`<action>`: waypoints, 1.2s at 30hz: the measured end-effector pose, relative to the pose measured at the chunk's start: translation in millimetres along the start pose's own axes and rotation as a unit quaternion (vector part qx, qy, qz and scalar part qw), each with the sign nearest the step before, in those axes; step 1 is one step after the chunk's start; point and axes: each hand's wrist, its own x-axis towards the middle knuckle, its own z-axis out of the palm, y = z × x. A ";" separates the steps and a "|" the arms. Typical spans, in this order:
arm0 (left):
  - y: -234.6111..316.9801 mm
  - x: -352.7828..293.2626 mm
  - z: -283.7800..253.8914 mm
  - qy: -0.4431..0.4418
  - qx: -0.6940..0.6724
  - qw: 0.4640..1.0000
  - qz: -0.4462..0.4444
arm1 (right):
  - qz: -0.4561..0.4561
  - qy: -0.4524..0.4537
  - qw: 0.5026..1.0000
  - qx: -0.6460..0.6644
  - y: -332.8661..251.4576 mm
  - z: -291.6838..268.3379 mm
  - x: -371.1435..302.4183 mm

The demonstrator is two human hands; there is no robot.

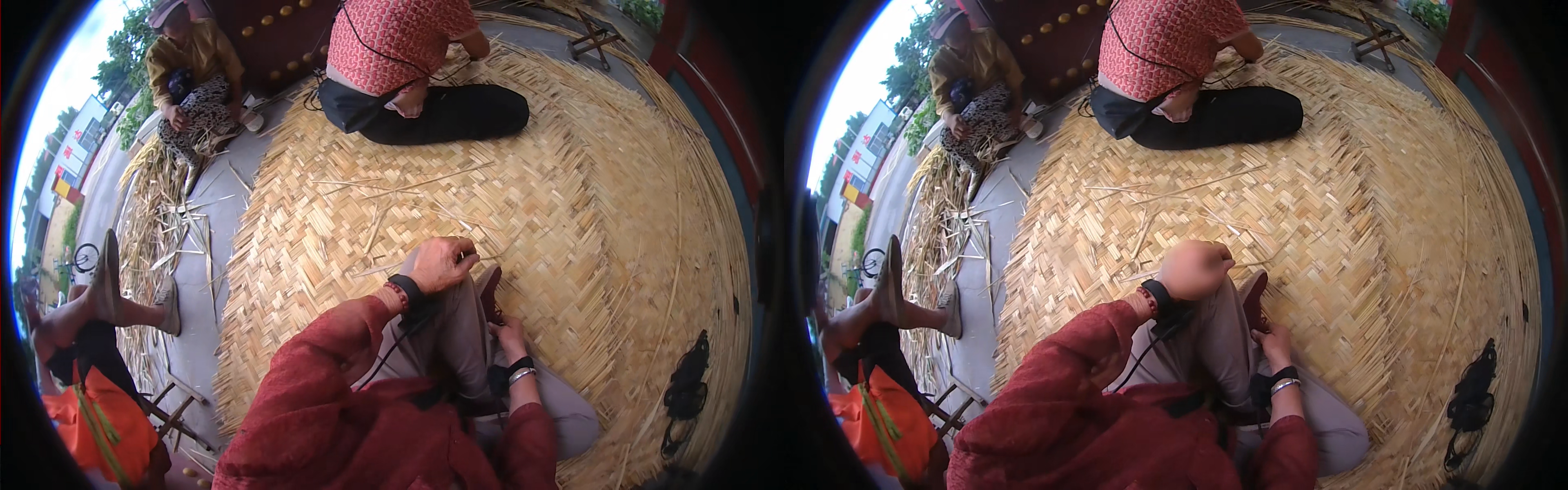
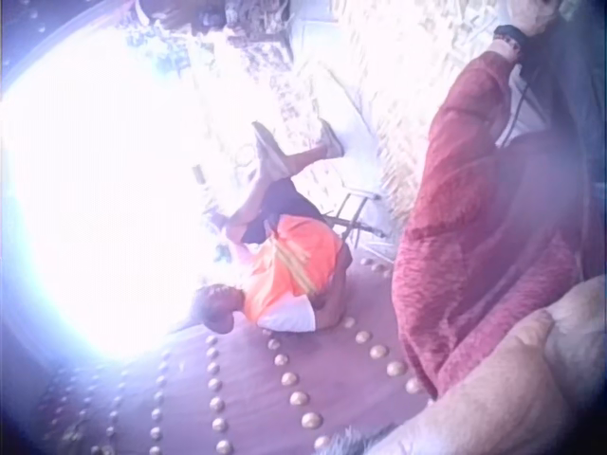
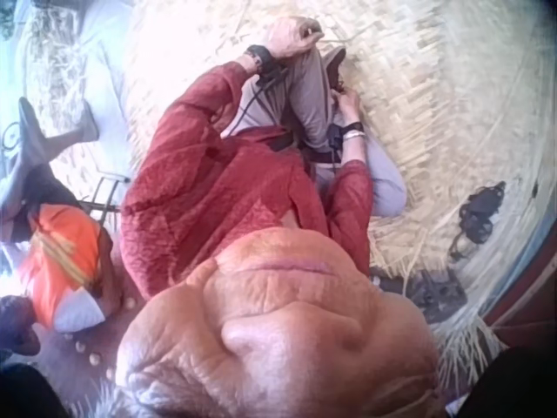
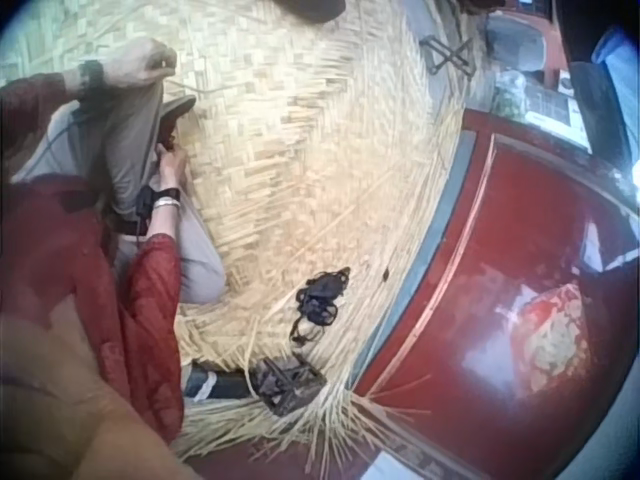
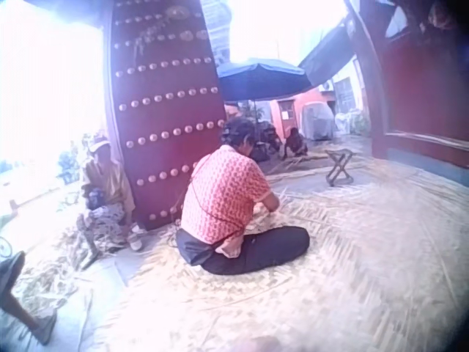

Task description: Weaving bamboo strips together to form a large mat while sitting on the ground.

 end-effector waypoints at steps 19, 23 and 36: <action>3.1 -4.5 0.2 -0.006 0.016 1.000 0.006 | -0.005 0.003 0.999 -0.036 -14.5 -3.4 -10.1; 8.1 -4.8 -0.5 0.002 0.027 1.000 0.016 | -0.004 0.003 1.000 -0.012 -8.4 -5.3 -9.8; 13.6 -6.5 6.1 0.005 0.041 0.999 -0.005 | -0.009 0.006 0.999 -0.045 6.0 -3.5 -0.6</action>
